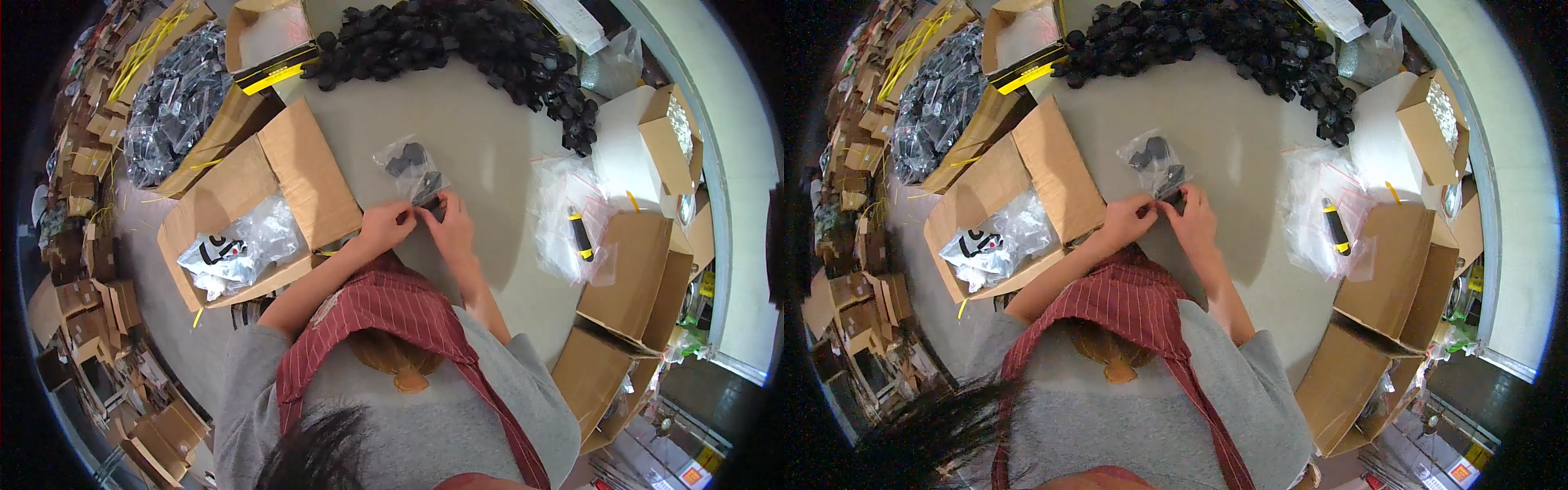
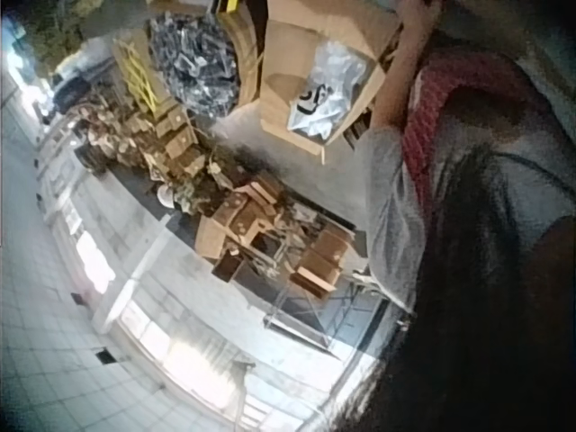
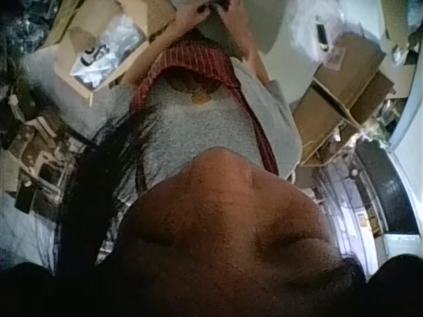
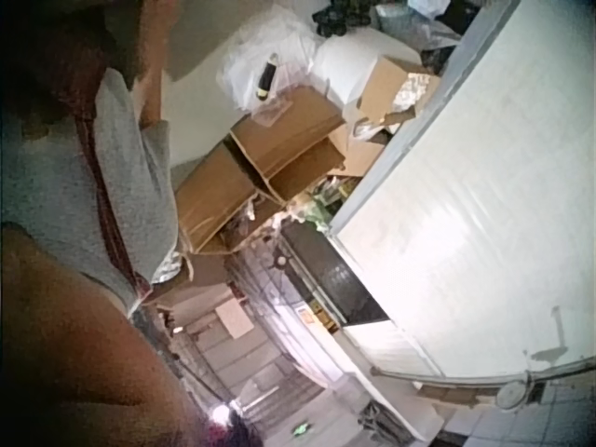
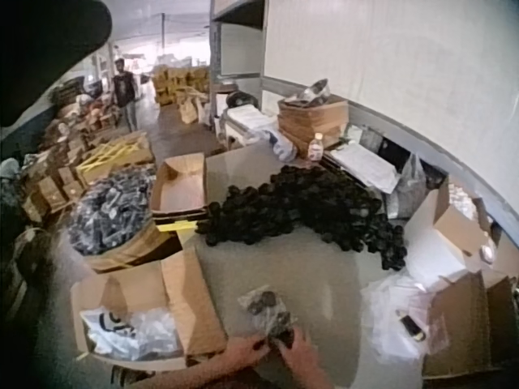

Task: The person picks up black plastic components and places them into small plastic bags, then seals the bags.

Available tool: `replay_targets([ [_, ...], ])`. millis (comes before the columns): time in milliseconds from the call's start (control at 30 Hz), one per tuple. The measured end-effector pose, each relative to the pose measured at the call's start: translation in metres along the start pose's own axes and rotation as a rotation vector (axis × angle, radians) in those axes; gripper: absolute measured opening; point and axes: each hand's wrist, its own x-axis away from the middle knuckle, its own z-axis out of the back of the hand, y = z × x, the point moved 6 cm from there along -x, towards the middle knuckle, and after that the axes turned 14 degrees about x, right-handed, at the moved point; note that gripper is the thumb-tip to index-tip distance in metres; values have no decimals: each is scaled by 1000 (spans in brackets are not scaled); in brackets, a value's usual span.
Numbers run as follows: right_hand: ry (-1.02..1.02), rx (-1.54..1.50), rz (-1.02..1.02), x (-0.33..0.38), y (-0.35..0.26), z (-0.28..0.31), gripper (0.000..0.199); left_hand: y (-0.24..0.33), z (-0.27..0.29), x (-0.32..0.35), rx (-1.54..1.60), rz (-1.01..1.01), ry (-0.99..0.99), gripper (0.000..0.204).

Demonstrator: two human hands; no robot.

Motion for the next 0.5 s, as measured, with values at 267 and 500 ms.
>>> replay_targets([
  [267, -144, -388, -1, -8, 2, -18, 29, -6, 5, 5, 50, 89, 56, 10],
  [500, -135, 275, 87, -23, -10, -38, 37, 24, -2, 3, -17, -151, -57, 10],
])
